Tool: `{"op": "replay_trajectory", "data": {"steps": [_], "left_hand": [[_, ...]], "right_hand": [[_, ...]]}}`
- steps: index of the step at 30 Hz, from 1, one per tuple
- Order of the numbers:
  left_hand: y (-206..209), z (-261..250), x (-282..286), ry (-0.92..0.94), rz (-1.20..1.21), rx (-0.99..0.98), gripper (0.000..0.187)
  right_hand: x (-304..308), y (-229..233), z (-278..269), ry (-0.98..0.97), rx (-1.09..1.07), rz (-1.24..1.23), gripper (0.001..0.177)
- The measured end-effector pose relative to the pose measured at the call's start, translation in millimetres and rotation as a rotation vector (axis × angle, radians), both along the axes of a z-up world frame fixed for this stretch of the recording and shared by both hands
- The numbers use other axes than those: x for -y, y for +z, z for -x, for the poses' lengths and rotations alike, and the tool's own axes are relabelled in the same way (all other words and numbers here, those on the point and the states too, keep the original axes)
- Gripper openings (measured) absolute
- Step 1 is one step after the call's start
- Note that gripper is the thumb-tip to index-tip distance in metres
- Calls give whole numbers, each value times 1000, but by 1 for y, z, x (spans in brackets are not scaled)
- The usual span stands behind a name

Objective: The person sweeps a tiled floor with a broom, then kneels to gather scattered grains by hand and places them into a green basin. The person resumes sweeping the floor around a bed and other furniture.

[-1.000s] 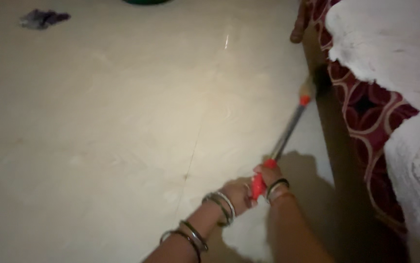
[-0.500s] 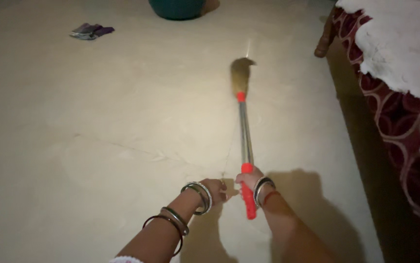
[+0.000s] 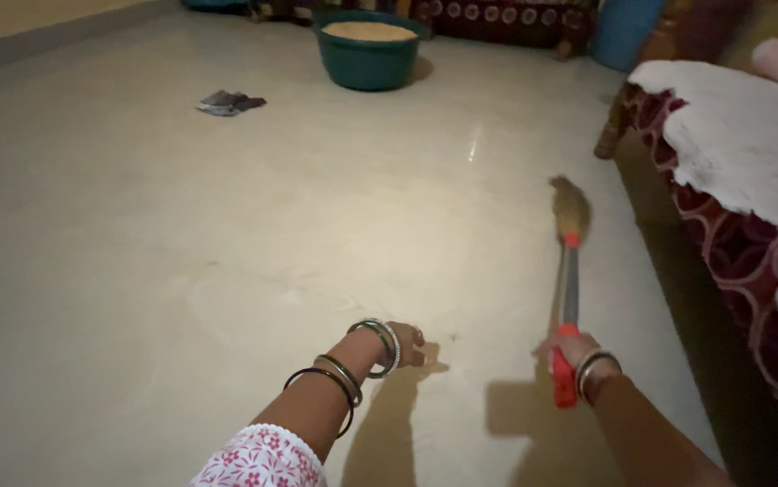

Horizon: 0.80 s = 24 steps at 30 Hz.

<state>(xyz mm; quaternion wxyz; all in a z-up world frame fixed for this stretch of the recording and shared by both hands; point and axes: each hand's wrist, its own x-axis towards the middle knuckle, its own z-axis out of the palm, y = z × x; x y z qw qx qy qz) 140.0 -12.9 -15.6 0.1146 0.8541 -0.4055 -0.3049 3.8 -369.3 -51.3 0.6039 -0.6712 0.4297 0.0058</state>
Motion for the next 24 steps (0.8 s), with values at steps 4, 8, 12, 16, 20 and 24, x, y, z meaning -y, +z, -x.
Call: {"op": "replay_trajectory", "data": {"steps": [4,8,12,16,20,24], "left_hand": [[17,-5,-36,-12,-185,20,52],[27,-6,-55,-33,-237,80,53],[39,-5,-57,11,-253,92,55],[46,-1,-53,68,-222,71,59],[45,1,-53,140,-214,26,68],[44,-2,-57,71,-226,61,69]], "right_hand": [[-7,-21,1,328,-268,456,24],[-48,-9,-3,310,-147,239,20],[-104,40,-6,370,-143,141,19],[-142,87,-5,272,-138,170,42],[-162,112,-1,326,-88,583,56],[-169,127,5,388,-102,633,55]]}}
